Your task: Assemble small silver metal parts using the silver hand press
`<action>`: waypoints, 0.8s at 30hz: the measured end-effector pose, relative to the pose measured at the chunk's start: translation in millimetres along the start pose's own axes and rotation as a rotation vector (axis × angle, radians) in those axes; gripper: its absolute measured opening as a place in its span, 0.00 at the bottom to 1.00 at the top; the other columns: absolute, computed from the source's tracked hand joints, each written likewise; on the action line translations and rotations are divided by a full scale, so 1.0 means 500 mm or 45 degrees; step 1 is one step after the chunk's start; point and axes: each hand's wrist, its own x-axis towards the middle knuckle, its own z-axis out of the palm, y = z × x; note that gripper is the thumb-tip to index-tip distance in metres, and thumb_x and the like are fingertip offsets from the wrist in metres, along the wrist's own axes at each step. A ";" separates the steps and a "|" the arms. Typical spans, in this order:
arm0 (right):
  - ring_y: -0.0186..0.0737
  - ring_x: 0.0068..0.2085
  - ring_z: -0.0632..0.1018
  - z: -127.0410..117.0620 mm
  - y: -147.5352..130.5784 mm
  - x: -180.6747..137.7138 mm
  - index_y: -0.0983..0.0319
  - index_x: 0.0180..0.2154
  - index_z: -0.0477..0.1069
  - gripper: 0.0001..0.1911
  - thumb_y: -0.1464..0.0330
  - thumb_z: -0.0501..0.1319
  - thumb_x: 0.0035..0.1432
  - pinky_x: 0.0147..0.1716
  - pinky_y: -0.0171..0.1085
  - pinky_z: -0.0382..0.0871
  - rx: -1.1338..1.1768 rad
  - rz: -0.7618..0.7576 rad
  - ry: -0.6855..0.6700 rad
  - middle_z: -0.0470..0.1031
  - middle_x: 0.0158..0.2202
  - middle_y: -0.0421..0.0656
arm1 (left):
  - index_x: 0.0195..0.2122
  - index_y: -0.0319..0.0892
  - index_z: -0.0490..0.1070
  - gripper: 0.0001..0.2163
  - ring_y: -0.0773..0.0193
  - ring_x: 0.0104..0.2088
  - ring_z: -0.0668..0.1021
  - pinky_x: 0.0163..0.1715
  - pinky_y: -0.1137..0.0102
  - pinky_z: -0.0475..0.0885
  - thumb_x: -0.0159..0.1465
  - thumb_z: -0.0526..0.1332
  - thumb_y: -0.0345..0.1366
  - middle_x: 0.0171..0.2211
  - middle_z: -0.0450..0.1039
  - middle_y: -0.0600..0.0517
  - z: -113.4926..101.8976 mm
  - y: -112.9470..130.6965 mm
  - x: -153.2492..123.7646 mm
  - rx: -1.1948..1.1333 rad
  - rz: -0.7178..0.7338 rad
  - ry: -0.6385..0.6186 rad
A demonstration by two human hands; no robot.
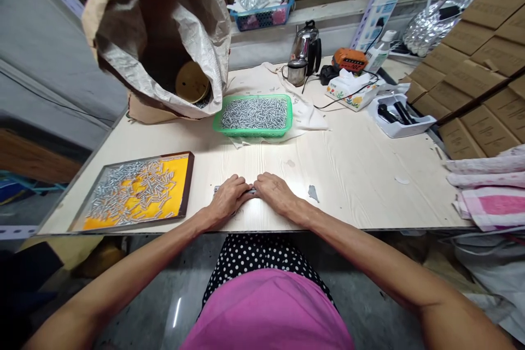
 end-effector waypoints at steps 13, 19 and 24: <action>0.46 0.44 0.72 -0.009 0.069 0.019 0.63 0.49 0.73 0.15 0.65 0.55 0.66 0.44 0.42 0.63 0.035 -0.047 0.086 0.75 0.42 0.49 | 0.61 0.42 0.60 0.23 0.48 0.65 0.62 0.61 0.49 0.60 0.67 0.58 0.41 0.62 0.62 0.38 0.060 0.085 -0.096 -0.068 0.013 0.248; 0.48 0.45 0.70 -0.028 0.069 0.102 0.60 0.39 0.77 0.10 0.63 0.59 0.63 0.43 0.44 0.57 -0.209 0.098 0.133 0.77 0.40 0.47 | 0.60 0.41 0.62 0.25 0.48 0.65 0.63 0.64 0.46 0.53 0.66 0.59 0.47 0.60 0.66 0.40 0.072 0.104 -0.119 -0.248 0.028 0.185; 0.48 0.49 0.69 -0.045 -0.034 0.138 0.56 0.48 0.76 0.13 0.67 0.62 0.61 0.42 0.43 0.58 -0.225 -0.245 0.040 0.74 0.47 0.47 | 0.60 0.40 0.61 0.28 0.47 0.64 0.64 0.63 0.47 0.56 0.65 0.59 0.51 0.60 0.65 0.37 0.078 0.098 -0.112 -0.239 0.057 0.239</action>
